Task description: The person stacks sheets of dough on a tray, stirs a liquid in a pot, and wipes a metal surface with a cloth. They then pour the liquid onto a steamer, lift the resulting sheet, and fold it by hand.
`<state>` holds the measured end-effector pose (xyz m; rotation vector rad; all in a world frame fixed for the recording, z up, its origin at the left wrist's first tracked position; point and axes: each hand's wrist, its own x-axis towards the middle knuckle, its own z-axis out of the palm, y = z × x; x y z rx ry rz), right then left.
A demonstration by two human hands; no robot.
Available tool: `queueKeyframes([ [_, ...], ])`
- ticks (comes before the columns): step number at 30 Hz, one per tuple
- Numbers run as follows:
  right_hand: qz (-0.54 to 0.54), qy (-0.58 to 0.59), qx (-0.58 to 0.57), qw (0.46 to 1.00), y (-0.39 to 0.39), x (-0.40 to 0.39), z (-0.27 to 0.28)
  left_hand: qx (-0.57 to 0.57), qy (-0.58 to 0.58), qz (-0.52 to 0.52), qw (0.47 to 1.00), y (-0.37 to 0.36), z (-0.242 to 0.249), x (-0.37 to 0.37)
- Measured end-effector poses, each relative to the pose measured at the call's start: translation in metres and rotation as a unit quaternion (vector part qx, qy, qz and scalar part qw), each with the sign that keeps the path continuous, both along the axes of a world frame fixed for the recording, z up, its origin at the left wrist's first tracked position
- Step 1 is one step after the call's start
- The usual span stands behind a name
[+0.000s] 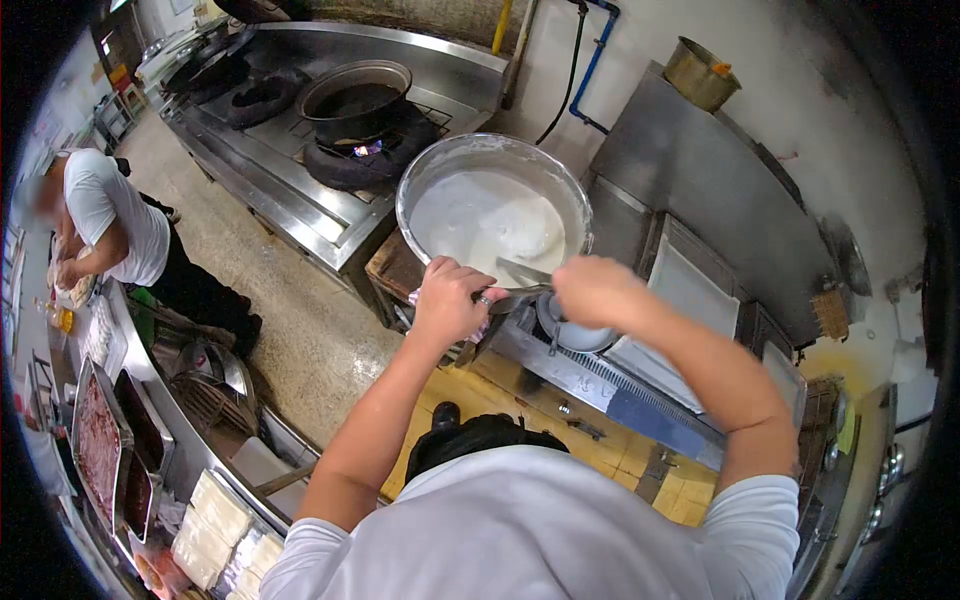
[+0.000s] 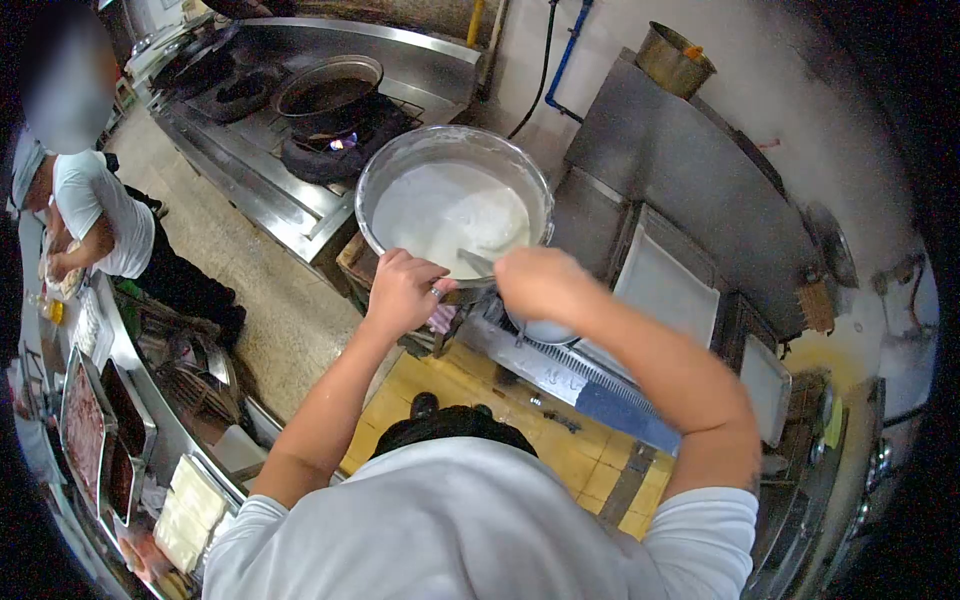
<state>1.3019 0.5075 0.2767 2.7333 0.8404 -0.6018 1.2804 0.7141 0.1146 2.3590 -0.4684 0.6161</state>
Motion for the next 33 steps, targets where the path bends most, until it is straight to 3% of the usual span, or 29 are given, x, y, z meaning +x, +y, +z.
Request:
queueKeyframes([
  [3, 0.009, -0.150, 0.030, 0.988, 0.002, -0.020, -0.057, -0.005, -0.006, 0.002, 1.000, -0.001, 0.000, 0.001],
  [7, -0.023, -0.214, 0.002, 0.977, -0.025, -0.005, -0.083, -0.008, -0.022, 0.005, 1.000, -0.004, -0.002, 0.000],
  [11, -0.001, -0.098, 0.010, 0.995, -0.051, 0.022, -0.045, -0.013, -0.035, 0.017, 0.999, -0.006, -0.003, 0.000],
  [17, -0.023, 0.138, -0.180, 0.974, -0.018, 0.066, 0.050, -0.014, -0.035, 0.020, 0.999, -0.006, -0.002, -0.001],
  [20, -0.156, 0.233, -0.071, 0.957, -0.026, 0.081, 0.040, -0.012, -0.021, 0.020, 1.000, -0.006, 0.000, -0.002],
  [21, -0.072, 0.217, -0.065, 0.971, -0.025, 0.072, 0.041, -0.011, -0.017, 0.022, 1.000, -0.006, 0.001, -0.002],
  [22, -0.064, 0.175, -0.088, 0.979, -0.014, 0.056, 0.044, -0.012, -0.021, 0.023, 0.999, -0.006, 0.000, -0.001],
  [23, 0.029, 0.119, -0.063, 0.990, -0.030, 0.061, 0.000, -0.014, -0.023, 0.023, 0.999, -0.006, -0.001, -0.001],
  [25, -0.056, 0.050, 0.020, 0.997, -0.007, 0.010, 0.000, -0.018, -0.025, 0.023, 0.999, -0.007, -0.003, -0.001],
  [28, -0.008, -0.104, -0.010, 0.994, -0.006, -0.008, -0.057, -0.018, -0.029, 0.025, 0.999, -0.007, -0.003, -0.001],
  [31, -0.068, -0.136, -0.005, 0.988, -0.026, 0.001, -0.068, -0.017, -0.038, 0.024, 0.999, -0.008, -0.004, -0.001],
  [33, -0.066, -0.090, -0.023, 0.994, -0.039, 0.012, -0.048, -0.020, -0.037, 0.027, 0.999, -0.008, -0.002, -0.001],
])
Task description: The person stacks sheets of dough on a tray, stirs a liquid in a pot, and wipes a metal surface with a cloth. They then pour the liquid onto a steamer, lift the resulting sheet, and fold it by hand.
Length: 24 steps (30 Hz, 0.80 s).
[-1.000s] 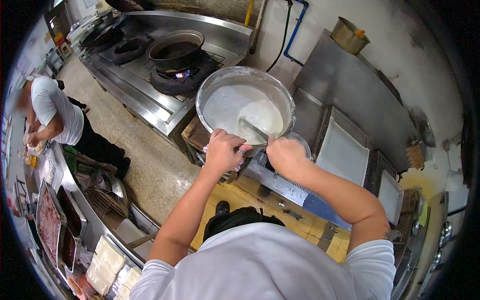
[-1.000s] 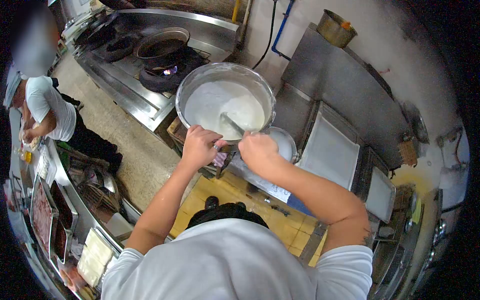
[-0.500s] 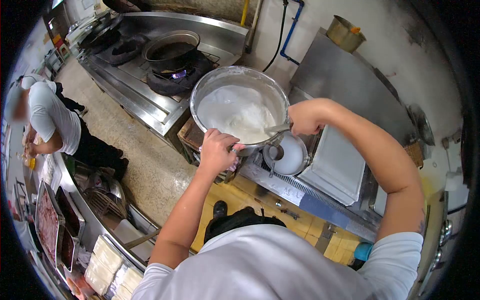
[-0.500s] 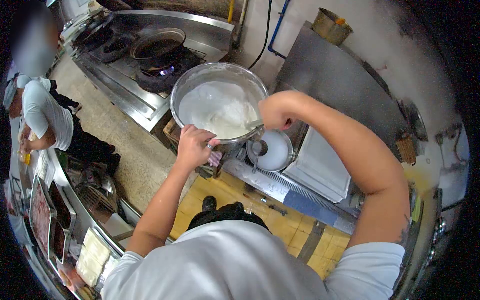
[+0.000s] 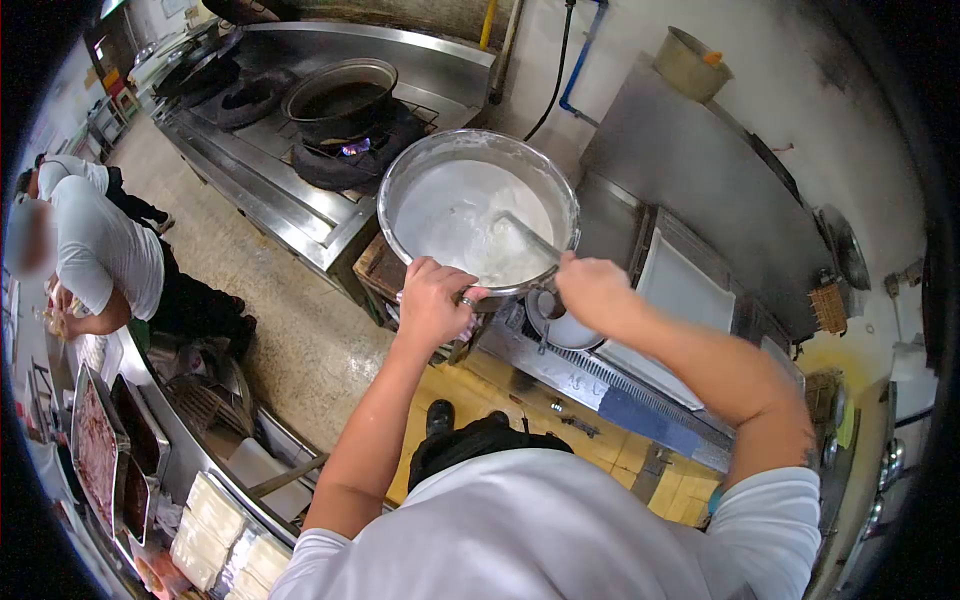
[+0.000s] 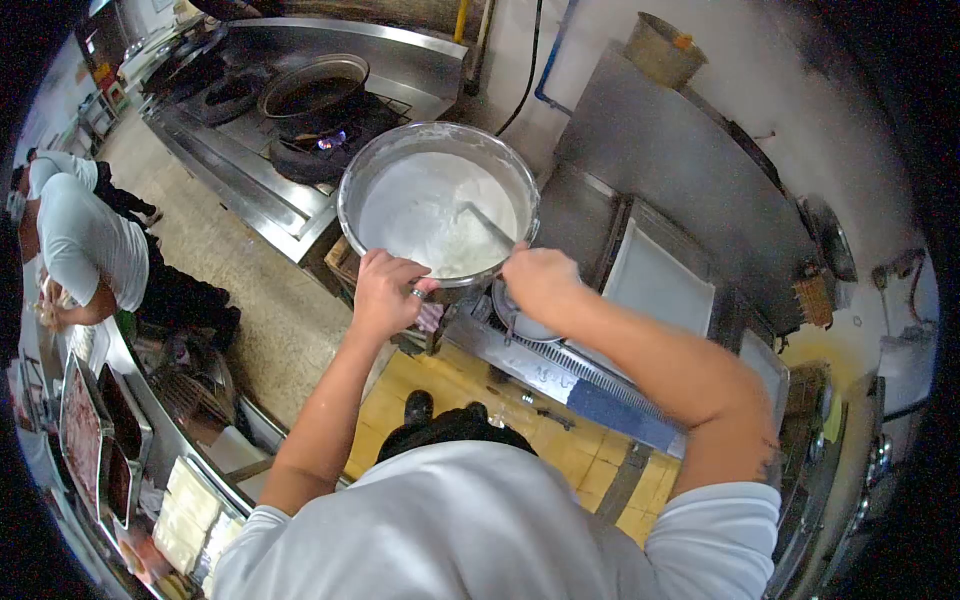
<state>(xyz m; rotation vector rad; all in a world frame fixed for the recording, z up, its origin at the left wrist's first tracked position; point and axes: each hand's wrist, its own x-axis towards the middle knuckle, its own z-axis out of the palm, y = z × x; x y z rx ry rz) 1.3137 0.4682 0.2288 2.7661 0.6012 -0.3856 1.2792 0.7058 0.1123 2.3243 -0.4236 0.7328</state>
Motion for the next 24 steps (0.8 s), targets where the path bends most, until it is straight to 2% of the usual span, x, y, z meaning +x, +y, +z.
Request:
queueKeyframes([
  [3, 0.000, 0.100, -0.047, 0.994, 0.004, 0.017, 0.056, -0.002, 0.001, 0.000, 1.000, 0.000, -0.002, 0.000],
  [4, 0.022, 0.112, -0.012, 0.993, 0.000, 0.030, 0.066, -0.002, -0.001, 0.001, 1.000, 0.000, -0.002, 0.000],
  [5, -0.012, 0.175, -0.098, 0.980, 0.008, 0.045, 0.076, -0.002, -0.003, 0.001, 1.000, 0.000, -0.003, 0.000],
  [7, -0.001, 0.236, -0.156, 0.959, 0.017, 0.061, 0.092, -0.002, -0.006, 0.002, 1.000, 0.000, -0.002, 0.001],
  [11, 0.006, 0.283, -0.063, 0.957, 0.017, 0.058, 0.084, -0.006, -0.002, -0.001, 1.000, 0.000, 0.000, 0.001],
  [12, 0.006, 0.274, -0.014, 0.962, 0.014, 0.053, 0.065, -0.007, 0.001, -0.003, 1.000, 0.000, 0.000, 0.000],
  [13, 0.069, 0.212, -0.067, 0.973, 0.017, 0.042, 0.046, -0.006, 0.004, -0.003, 1.000, 0.000, 0.001, 0.000],
  [14, 0.033, 0.180, 0.016, 0.983, 0.025, 0.018, 0.052, -0.005, 0.007, -0.004, 1.000, 0.000, 0.002, -0.001],
  [15, 0.018, 0.114, 0.059, 0.992, 0.024, 0.008, 0.027, -0.004, 0.010, -0.004, 1.000, 0.001, 0.002, 0.000],
  [17, 0.051, 0.020, 0.063, 0.997, 0.024, -0.008, -0.002, 0.005, 0.005, -0.001, 1.000, 0.001, 0.002, -0.001],
  [20, 0.024, -0.063, 0.032, 0.997, 0.013, -0.011, -0.022, 0.006, -0.001, 0.001, 1.000, 0.000, 0.001, -0.001],
  [23, 0.058, -0.055, 0.035, 0.996, -0.018, 0.008, -0.012, 0.007, -0.013, 0.008, 1.000, -0.002, 0.000, 0.000],
  [24, 0.141, -0.042, 0.054, 0.988, -0.035, 0.026, -0.015, 0.009, -0.019, 0.013, 1.000, -0.002, -0.001, 0.001],
])
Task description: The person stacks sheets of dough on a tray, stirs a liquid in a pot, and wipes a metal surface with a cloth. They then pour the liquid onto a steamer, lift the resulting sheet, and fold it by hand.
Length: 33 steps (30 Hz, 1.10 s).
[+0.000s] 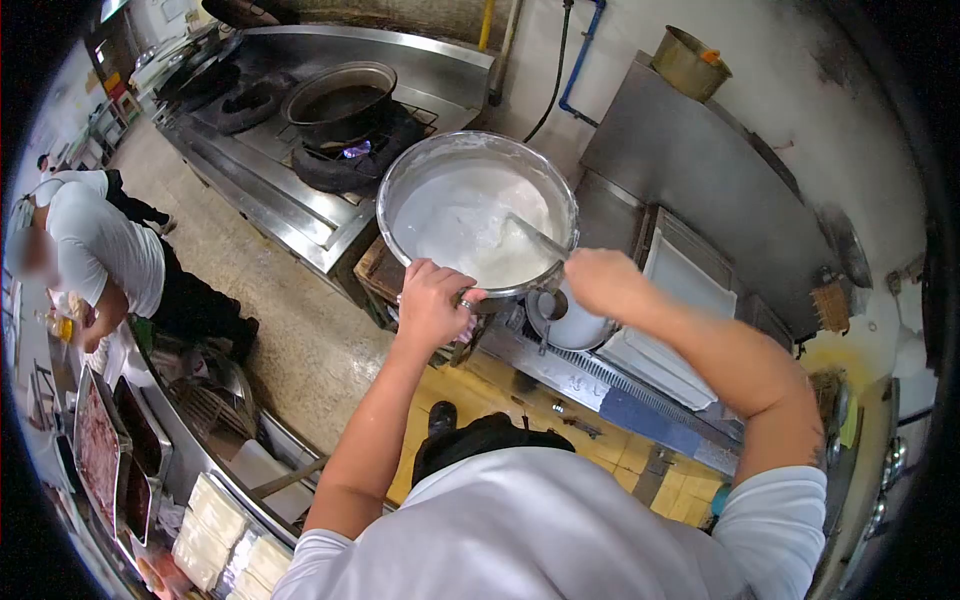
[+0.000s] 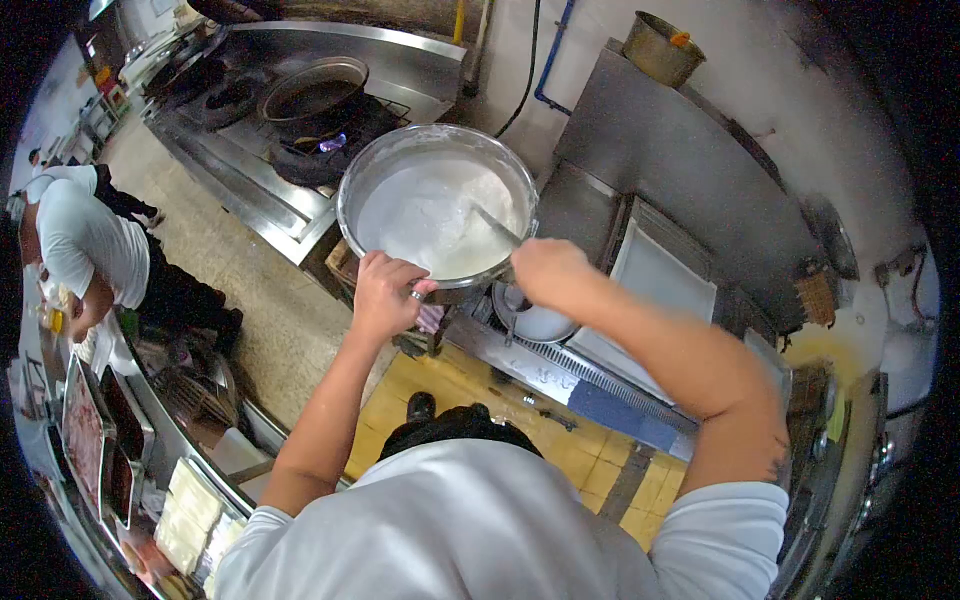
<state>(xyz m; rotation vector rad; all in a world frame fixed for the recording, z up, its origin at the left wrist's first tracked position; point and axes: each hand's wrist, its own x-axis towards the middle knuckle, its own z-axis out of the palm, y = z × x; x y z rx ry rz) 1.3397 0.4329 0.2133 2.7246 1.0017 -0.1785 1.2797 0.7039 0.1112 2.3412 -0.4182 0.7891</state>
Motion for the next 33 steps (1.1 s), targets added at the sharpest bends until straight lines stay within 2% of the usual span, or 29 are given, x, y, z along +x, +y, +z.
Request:
queueKeyframes([
  [1, -0.055, 0.073, -0.054, 0.994, 0.012, 0.007, 0.025, -0.003, -0.002, -0.001, 1.000, 0.000, 0.000, 0.000],
  [3, -0.165, 0.216, -0.158, 0.949, 0.044, 0.013, 0.092, -0.006, -0.005, -0.006, 1.000, 0.000, 0.000, -0.001],
  [4, -0.138, 0.243, -0.200, 0.939, 0.046, 0.029, 0.094, -0.001, -0.004, -0.004, 1.000, 0.001, -0.001, -0.001],
  [6, -0.158, 0.312, -0.207, 0.914, 0.049, 0.051, 0.094, 0.010, -0.004, -0.001, 1.000, 0.000, -0.001, 0.000],
  [9, -0.254, 0.362, -0.066, 0.894, 0.047, 0.043, 0.096, 0.012, 0.003, 0.001, 1.000, 0.000, 0.000, -0.001],
  [14, -0.301, 0.407, 0.138, 0.851, 0.028, 0.021, 0.046, 0.008, 0.012, -0.002, 1.000, -0.001, 0.000, -0.002],
  [18, -0.344, 0.448, 0.287, 0.773, 0.009, 0.007, 0.022, 0.021, 0.018, 0.002, 1.000, -0.003, 0.003, -0.002],
  [29, -0.331, 0.434, 0.479, 0.688, -0.043, -0.043, -0.002, 0.020, 0.041, 0.003, 0.999, -0.009, 0.006, 0.000],
  [30, -0.338, 0.442, 0.494, 0.668, -0.047, -0.046, -0.005, 0.019, 0.042, 0.003, 0.999, -0.010, 0.008, -0.001],
  [33, -0.335, 0.413, 0.522, 0.667, -0.056, -0.062, -0.005, 0.029, 0.076, 0.012, 0.997, -0.013, 0.015, -0.004],
])
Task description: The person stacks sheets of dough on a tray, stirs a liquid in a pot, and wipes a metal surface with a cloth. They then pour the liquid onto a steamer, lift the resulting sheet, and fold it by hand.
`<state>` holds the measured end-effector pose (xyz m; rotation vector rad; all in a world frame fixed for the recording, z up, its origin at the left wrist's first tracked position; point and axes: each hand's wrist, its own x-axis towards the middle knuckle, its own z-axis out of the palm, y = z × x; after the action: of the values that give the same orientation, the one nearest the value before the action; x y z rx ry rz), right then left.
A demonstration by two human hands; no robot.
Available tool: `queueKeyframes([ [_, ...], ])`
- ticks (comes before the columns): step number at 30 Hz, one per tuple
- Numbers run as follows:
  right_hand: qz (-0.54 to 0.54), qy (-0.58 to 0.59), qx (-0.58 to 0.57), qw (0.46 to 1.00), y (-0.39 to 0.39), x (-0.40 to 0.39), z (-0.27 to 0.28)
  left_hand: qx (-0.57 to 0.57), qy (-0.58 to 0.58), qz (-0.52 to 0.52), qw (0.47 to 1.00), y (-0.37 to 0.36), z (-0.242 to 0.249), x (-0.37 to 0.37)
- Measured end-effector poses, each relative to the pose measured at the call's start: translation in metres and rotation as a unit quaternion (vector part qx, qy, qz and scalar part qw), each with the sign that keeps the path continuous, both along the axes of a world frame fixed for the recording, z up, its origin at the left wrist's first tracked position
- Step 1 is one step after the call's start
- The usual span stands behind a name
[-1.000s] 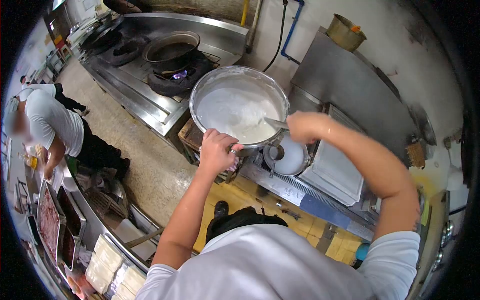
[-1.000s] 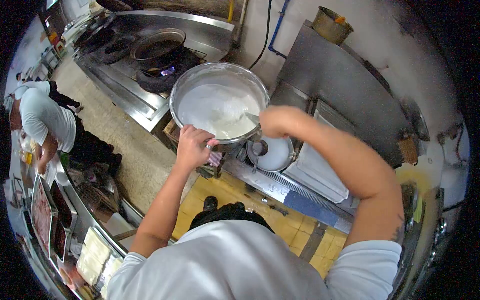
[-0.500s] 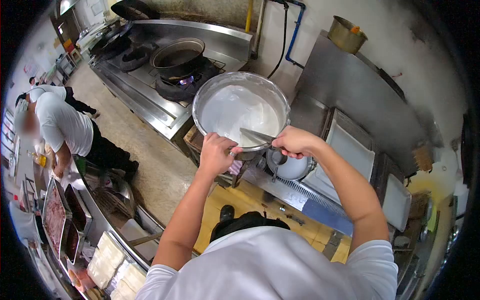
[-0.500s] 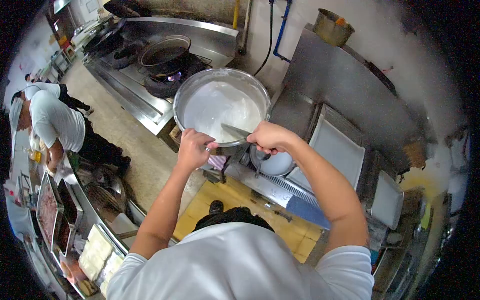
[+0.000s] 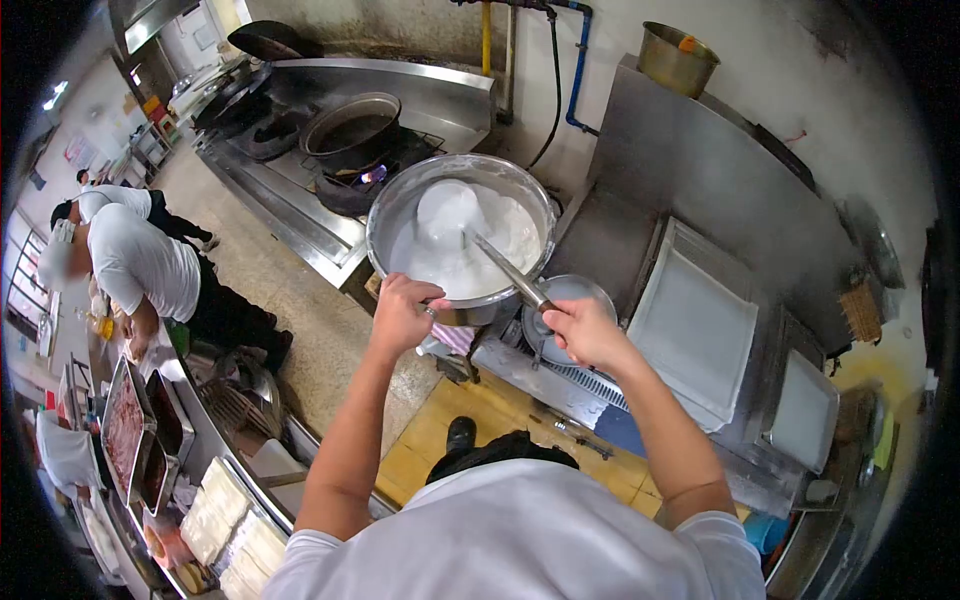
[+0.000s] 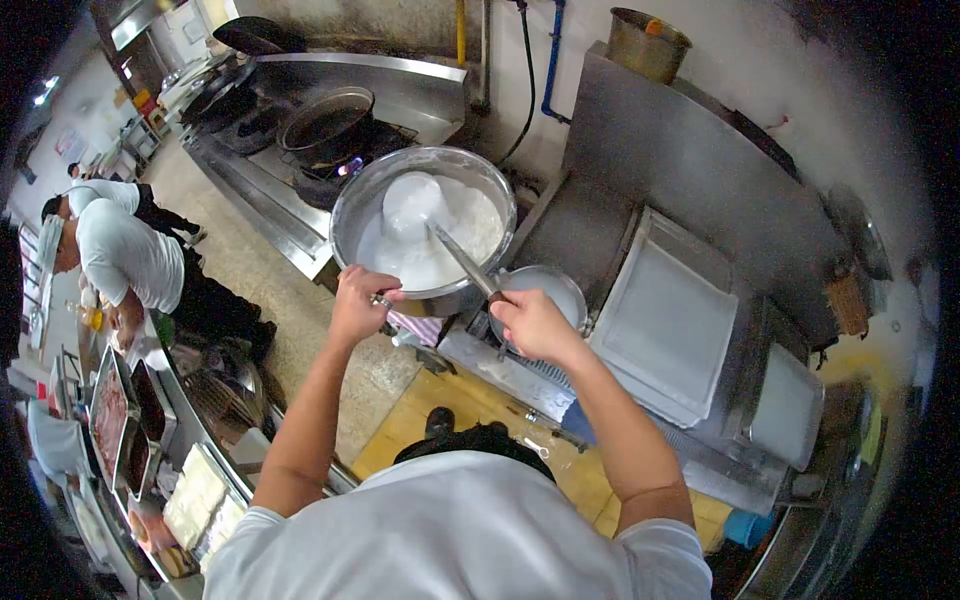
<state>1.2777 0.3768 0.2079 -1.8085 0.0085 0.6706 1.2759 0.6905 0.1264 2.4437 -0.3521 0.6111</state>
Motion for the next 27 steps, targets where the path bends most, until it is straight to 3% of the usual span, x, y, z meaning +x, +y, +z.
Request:
queueKeyframes([
  [8, 0.034, -0.263, -0.079, 0.961, -0.043, -0.029, -0.035, -0.023, 0.079, 0.034, 0.996, -0.005, -0.005, 0.000],
  [9, 0.032, -0.260, -0.085, 0.961, -0.046, -0.035, -0.026, -0.017, 0.118, 0.048, 0.992, -0.008, 0.001, -0.001],
  [12, -0.006, -0.251, -0.089, 0.964, -0.057, -0.050, -0.029, -0.076, 0.024, 0.055, 0.995, -0.049, 0.007, -0.006],
  [15, -0.015, -0.194, -0.015, 0.981, -0.070, -0.060, -0.043, -0.034, -0.020, -0.071, 0.997, -0.121, 0.034, -0.010],
  [18, -0.024, -0.069, 0.082, 0.994, -0.074, -0.073, 0.010, 0.007, -0.037, -0.163, 0.986, -0.178, 0.046, 0.000],
  [21, -0.061, -0.050, 0.187, 0.979, -0.078, -0.076, 0.035, -0.023, -0.076, -0.254, 0.964, -0.193, 0.046, 0.027],
  [24, -0.090, -0.027, 0.390, 0.916, -0.081, -0.062, 0.037, -0.109, -0.080, -0.294, 0.946, -0.189, 0.050, 0.049],
  [25, -0.102, -0.027, 0.377, 0.920, -0.083, -0.050, 0.022, -0.143, -0.066, -0.295, 0.943, -0.186, 0.056, 0.052],
  [27, -0.114, -0.016, 0.215, 0.970, -0.083, -0.020, -0.050, -0.192, -0.050, -0.296, 0.934, -0.179, 0.069, 0.057],
])
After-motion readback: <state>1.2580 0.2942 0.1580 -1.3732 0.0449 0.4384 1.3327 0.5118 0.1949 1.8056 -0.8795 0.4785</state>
